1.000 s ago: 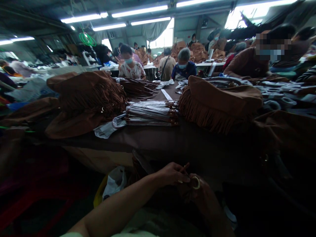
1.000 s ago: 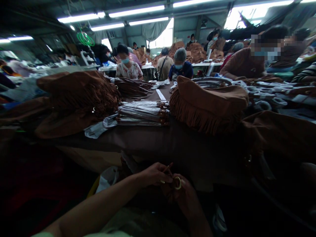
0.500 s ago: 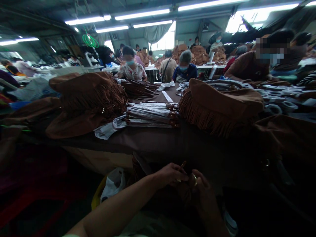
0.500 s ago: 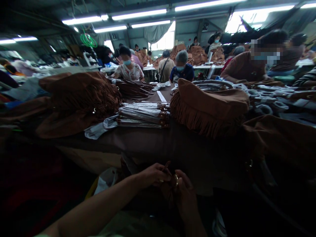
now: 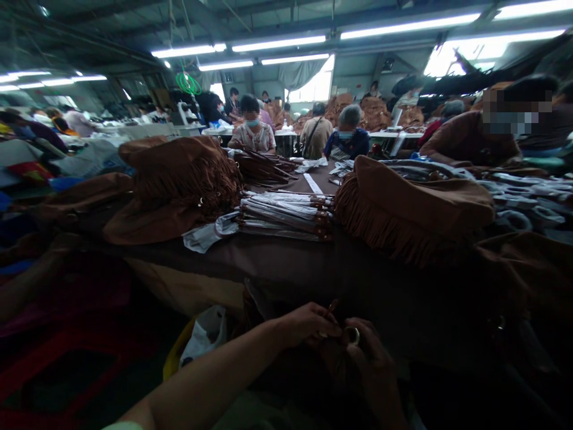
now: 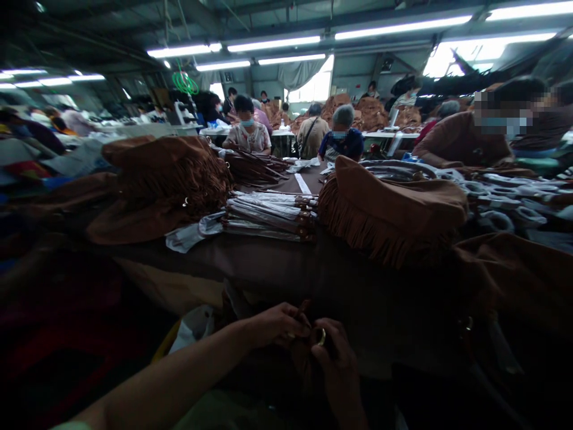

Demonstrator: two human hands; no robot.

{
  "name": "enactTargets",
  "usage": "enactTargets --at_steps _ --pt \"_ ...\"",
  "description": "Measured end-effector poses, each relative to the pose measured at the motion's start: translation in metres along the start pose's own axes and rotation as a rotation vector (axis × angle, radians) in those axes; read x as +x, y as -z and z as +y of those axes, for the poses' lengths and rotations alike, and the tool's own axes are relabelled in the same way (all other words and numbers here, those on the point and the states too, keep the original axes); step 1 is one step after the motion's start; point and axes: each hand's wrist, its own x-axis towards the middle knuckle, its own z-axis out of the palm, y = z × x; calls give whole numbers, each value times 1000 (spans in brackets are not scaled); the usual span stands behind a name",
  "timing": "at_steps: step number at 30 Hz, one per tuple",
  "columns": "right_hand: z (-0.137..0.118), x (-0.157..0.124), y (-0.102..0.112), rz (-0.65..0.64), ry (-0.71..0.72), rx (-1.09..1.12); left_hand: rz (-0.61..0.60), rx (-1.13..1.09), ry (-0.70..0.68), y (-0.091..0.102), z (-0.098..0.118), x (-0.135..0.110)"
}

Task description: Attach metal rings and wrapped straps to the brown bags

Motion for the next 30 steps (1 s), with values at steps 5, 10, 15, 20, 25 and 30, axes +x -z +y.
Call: enactTargets --at_steps 5,10,15,20,25,30 --pt "-3 -3 -2 -103 -44 67 -85 61 -67 3 -6 -2" --pt "-8 -5 2 -279 -51 272 -113 133 -70 4 -3 -10" --pt "-6 -10 2 -302 -133 437 -86 149 -49 1 2 -15" --pt "1 -14 -2 -286 -142 465 -66 144 -39 1 1 -14" --pt "-1 -13 -5 -176 -104 306 -92 167 -68 1 -1 -13" --pt "-13 -9 -6 -88 -64 148 83 652 -230 -5 26 -46"
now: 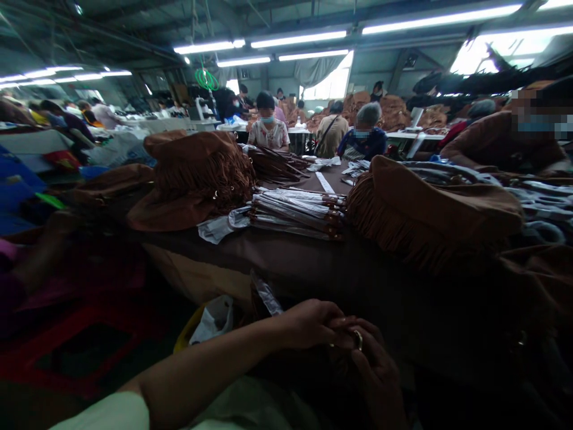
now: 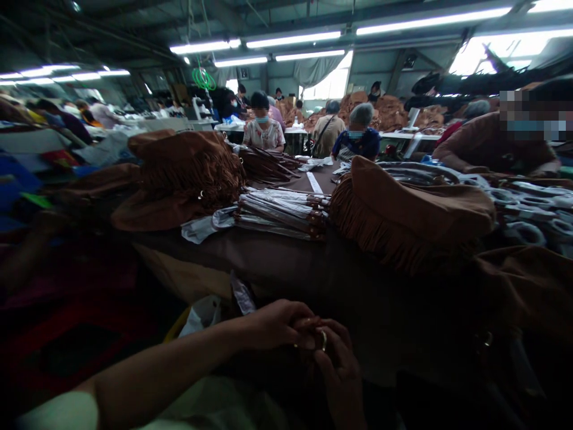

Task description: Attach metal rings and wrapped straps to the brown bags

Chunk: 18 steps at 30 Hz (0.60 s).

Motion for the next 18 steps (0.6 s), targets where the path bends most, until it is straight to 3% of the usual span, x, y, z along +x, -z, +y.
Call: enactTargets --at_steps 4,10,13,18 --pt "-3 2 -8 -38 -56 0 5 358 -160 23 24 -23" --pt "5 4 -18 -41 -54 4 -180 386 -339 38 24 -21" --pt "5 3 -21 -44 -15 -15 -158 392 -239 39 25 -17" --pt "5 5 -29 -17 109 -123 24 487 41 43 35 -15"
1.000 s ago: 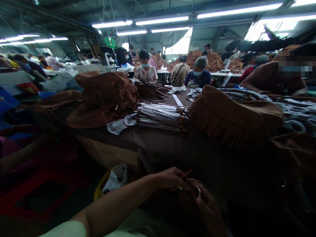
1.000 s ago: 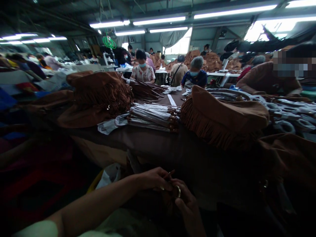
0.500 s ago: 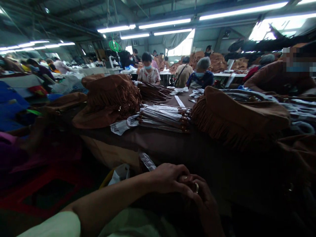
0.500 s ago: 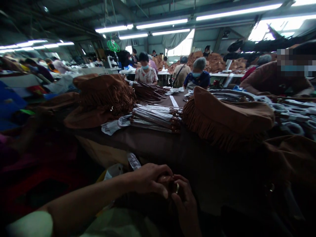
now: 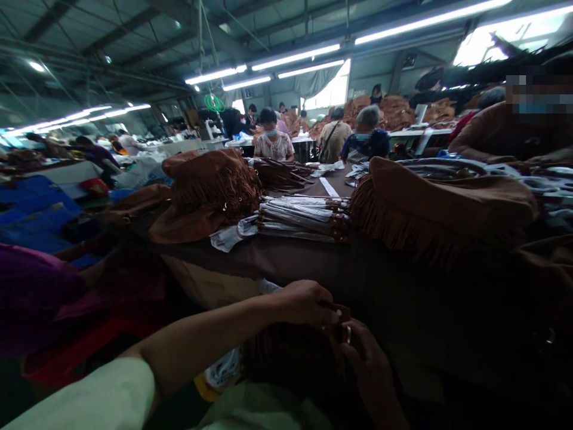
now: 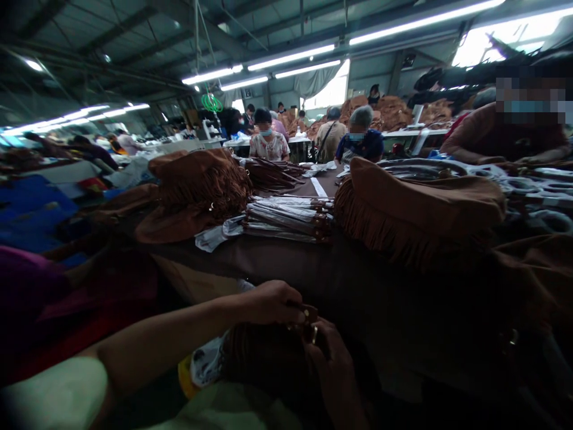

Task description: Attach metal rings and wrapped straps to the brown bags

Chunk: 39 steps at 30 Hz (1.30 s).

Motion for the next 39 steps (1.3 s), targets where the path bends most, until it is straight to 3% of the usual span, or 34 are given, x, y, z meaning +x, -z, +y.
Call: enactTargets --at_steps 5,10,16,22,26,32,36,39 --pt "-2 6 -16 68 188 -150 108 52 165 -7 4 -2" --pt "-7 7 -28 95 312 -212 101 51 232 -26 -6 -2" --pt "0 8 -30 70 299 -154 -28 -626 267 -32 -28 7" --pt "3 10 -34 51 289 -133 -79 -819 261 -28 -31 6" --pt "0 11 -37 34 294 -134 -120 -751 227 -23 -37 3" --pt "1 12 -38 17 321 -195 -153 -510 39 -10 -50 1" --pt "3 15 -41 50 377 -243 -65 -403 134 -9 -54 0" --pt "1 16 -41 26 429 -282 -63 -426 238 -15 -53 -1"
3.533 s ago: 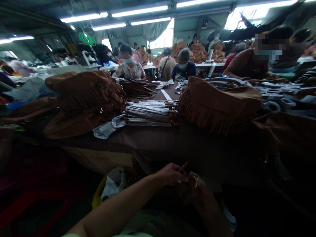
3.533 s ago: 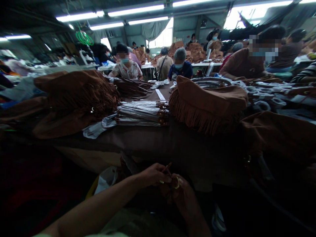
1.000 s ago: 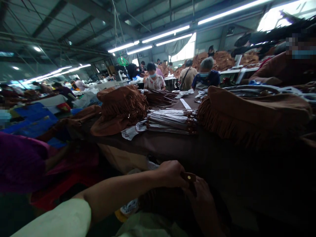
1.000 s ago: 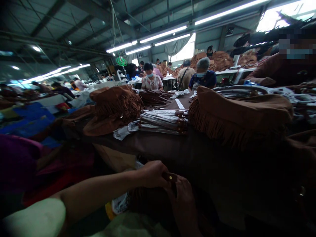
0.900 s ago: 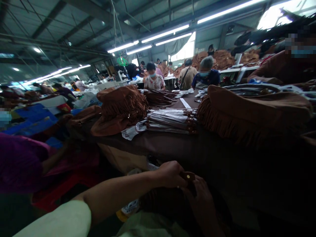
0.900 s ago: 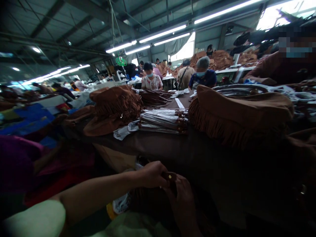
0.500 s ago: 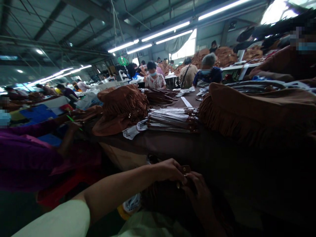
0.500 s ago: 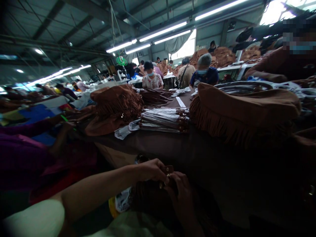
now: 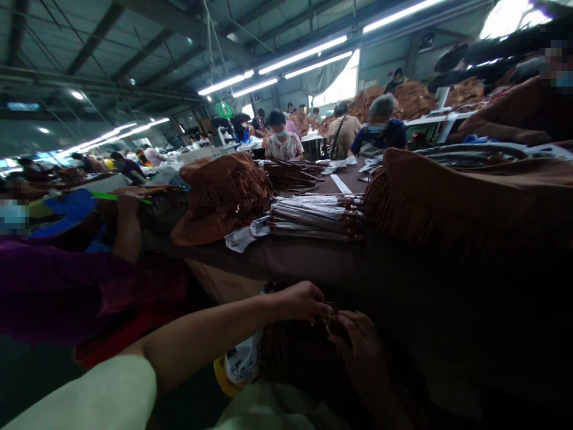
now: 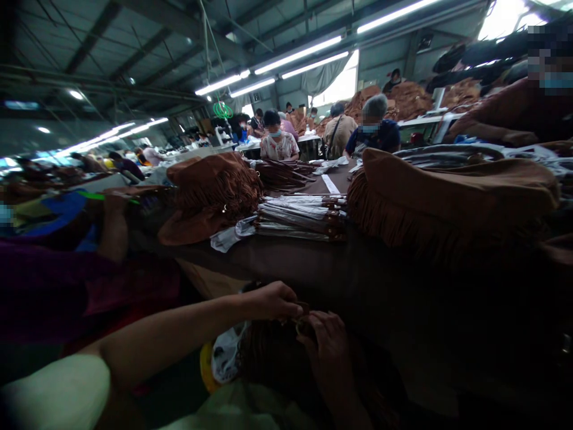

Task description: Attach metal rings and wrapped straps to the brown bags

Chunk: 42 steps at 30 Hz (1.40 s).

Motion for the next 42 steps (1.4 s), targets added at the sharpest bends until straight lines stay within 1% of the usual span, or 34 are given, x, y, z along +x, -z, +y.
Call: enactTargets --at_steps 2,5,7,9,11,16,19,21,24,26,28,31,34,38,42 --pt "-1 2 1 -24 33 -12 -7 -25 37 -5 1 -1" --pt "-1 2 3 -31 40 -8 9 -111 36 -12 4 -4" --pt "-1 1 3 13 7 6 0 -207 32 -14 4 -4" --pt "0 0 3 73 -30 31 -33 -280 29 -15 3 -3" --pt "1 -2 2 101 -42 60 -73 -322 19 -14 2 -2" --pt "3 -5 4 53 -60 103 -136 -424 28 -12 -3 -2" --pt "2 -3 3 42 -50 109 -144 -426 18 -9 -7 -2" --pt "1 -2 2 56 -22 111 -124 -423 -11 -6 -10 -1" --pt "0 0 1 61 -2 110 -40 -394 -18 -3 -13 3" --pt "1 0 0 54 3 108 24 -352 8 -3 -14 6" --pt "2 -1 0 52 10 107 55 -324 39 -3 -15 7" --pt "3 -2 0 43 3 105 51 -333 60 -6 -18 6" --pt "4 -3 0 21 -2 101 35 -338 45 -7 -20 6" --pt "4 -1 2 15 22 96 41 -358 34 -6 -22 9" --pt "4 1 3 -11 49 94 8 -378 42 -4 -24 11"
